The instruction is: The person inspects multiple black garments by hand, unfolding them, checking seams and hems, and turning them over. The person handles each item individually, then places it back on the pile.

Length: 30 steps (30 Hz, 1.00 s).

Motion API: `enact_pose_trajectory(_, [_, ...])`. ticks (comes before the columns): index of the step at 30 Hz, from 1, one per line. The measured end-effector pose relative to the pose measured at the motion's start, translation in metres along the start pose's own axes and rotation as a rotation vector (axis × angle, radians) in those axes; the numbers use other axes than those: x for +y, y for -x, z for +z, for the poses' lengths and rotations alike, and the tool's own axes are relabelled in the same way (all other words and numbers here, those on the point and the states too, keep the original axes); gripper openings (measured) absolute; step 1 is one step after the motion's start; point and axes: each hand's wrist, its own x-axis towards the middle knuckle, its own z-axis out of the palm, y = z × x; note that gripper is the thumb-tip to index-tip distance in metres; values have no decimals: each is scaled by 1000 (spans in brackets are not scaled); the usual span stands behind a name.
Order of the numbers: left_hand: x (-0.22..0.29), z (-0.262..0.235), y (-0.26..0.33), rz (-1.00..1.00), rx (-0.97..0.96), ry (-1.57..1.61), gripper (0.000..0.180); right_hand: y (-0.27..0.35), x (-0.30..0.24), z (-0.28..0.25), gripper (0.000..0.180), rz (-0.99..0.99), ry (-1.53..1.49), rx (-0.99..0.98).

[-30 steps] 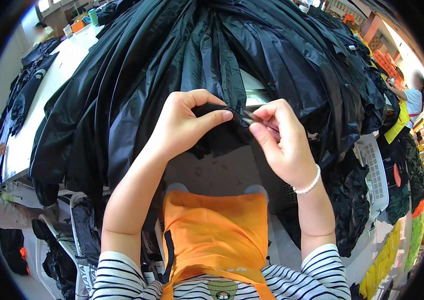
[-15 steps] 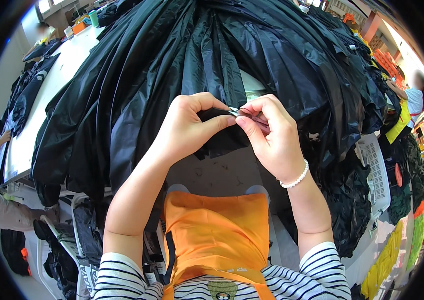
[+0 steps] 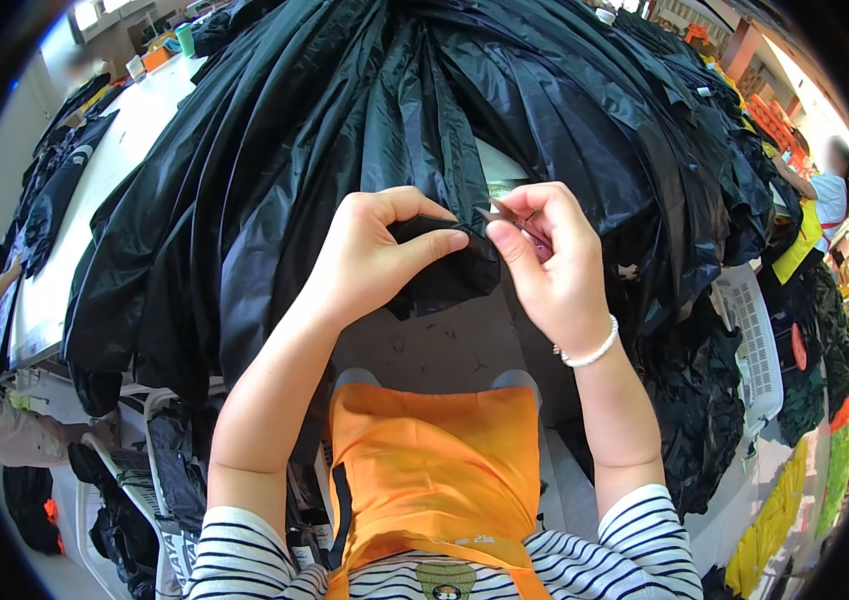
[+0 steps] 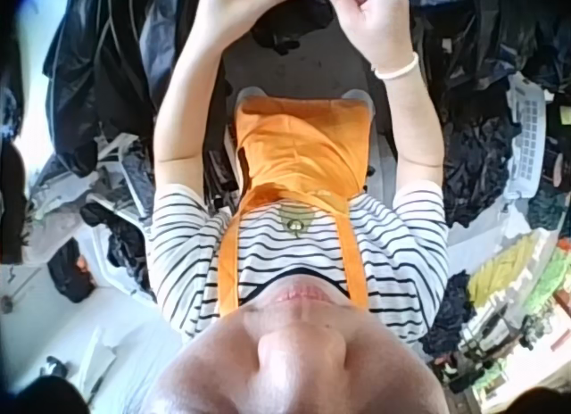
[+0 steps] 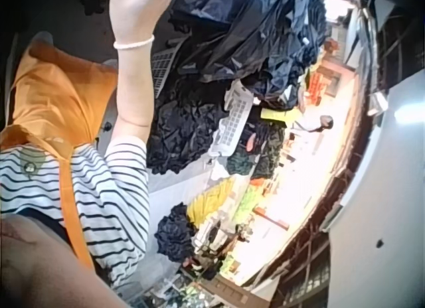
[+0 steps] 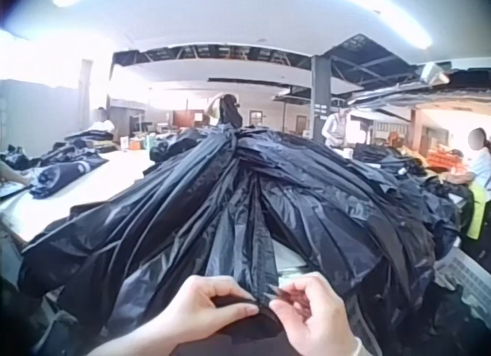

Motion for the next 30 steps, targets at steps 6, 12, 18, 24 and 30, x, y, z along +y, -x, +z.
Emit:
enact_pose_trajectory(6, [-3, -1, 3, 74, -5, 87, 13, 0, -5, -2, 23, 72, 0, -214])
enact_pose_trajectory(12, [-1, 2, 12, 323, 98, -124, 25, 7, -9, 7, 20, -37, -37, -26])
enact_pose_trajectory(18, [-11, -7, 22, 413, 38, -88, 28, 12, -10, 1, 20, -31, 127, -178])
enact_pose_trajectory(24, [1, -55, -6, 64, -379, 393, 23, 25, 5, 25, 20, -287, 340, -84])
enact_pose_trajectory(30, [-40, -10, -91, 265, -524, -649, 25, 37, 23, 88, 17, -281, 217, -446])
